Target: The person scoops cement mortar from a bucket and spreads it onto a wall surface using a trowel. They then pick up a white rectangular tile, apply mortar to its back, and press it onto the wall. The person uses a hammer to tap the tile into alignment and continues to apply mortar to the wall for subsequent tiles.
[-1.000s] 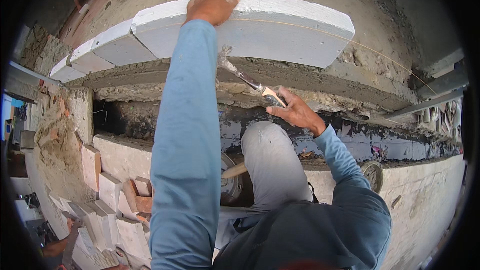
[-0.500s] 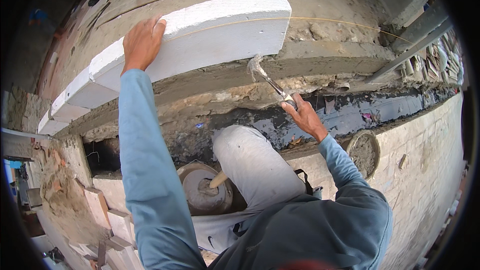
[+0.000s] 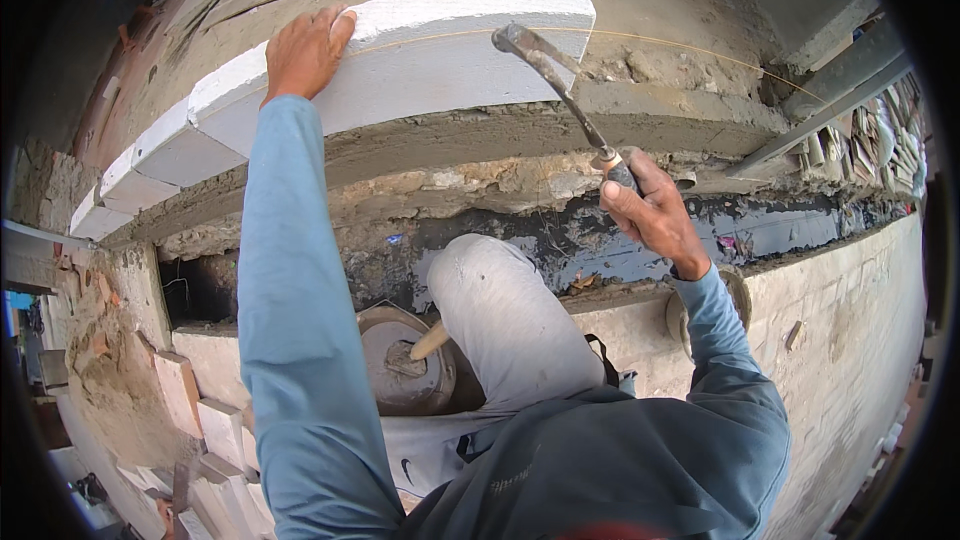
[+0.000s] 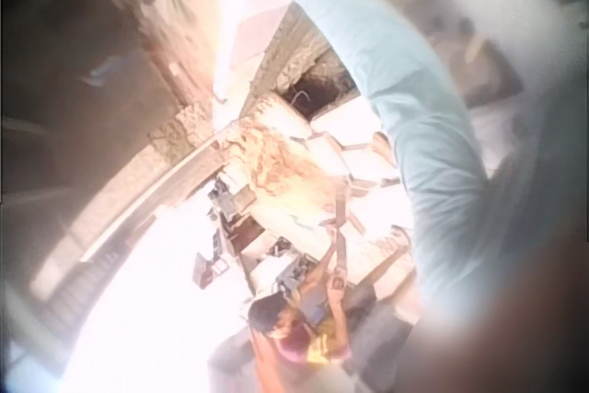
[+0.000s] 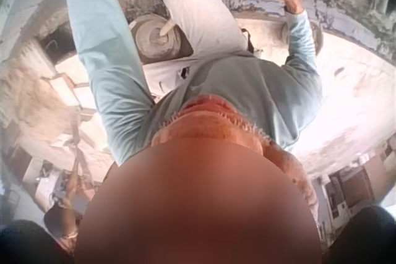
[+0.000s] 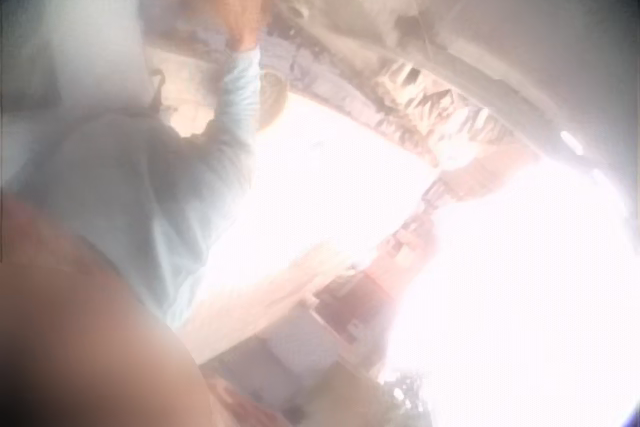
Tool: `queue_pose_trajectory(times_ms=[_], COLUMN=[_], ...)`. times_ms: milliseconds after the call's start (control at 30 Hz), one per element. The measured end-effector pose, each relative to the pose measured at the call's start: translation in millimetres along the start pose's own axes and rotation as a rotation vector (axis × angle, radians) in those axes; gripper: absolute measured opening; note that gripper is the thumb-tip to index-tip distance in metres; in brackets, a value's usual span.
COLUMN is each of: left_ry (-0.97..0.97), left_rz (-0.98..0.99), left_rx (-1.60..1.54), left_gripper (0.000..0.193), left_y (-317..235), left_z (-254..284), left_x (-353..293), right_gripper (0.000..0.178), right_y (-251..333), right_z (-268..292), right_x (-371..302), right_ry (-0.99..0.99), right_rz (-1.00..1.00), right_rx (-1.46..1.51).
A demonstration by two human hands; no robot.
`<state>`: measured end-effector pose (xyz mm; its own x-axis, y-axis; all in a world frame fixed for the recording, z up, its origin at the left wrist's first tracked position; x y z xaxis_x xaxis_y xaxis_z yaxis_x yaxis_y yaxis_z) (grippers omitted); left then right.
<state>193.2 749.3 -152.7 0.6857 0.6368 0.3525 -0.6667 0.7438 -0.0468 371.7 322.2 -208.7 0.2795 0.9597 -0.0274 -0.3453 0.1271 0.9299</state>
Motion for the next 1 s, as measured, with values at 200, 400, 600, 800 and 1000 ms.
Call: queue_pose_trajectory(times_ms=[200,400,600,800,1000], left_ry=[-0.053,-0.077,0.051,-0.168,-0.316], left_rz=[0.044,0.075,0.133,0.145,0.052], left_rx=[-0.007,0.029,-0.04,-0.051,-0.126], left_gripper=[0.057,0.055,0.054,0.053,0.051], left_y=[-16,-8,-7,-10,-29], left_z=[-3,-2,2,13,11], left_x=[1,-6,-10,-29,-56], right_gripper=[0.042,0.042,0.046,0.033,0.035], right_y=[160,101,121,228,327], right_z=[84,38,39,17,-36], right_x=[43,97,109,138,175], right_ry=[-0.103,-0.048,0.048,-0.049,0.101], right_rz=[0.89,0.149,0.031,0.678,1.085], right_rx=[0.392,-0.301,-0.322,0.205,0.296])
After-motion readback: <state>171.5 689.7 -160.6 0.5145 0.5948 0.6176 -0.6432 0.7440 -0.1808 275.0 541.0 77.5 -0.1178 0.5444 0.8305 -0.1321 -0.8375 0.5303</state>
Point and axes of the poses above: each hand's wrist, its own x-axis towards the middle knuckle, its own z-axis out of the back of the hand, y = z × x, the point moved 5 cm from there along x, towards the middle knuckle, and after that the axes turned 6 degrees about y, right-handed, at the moved point
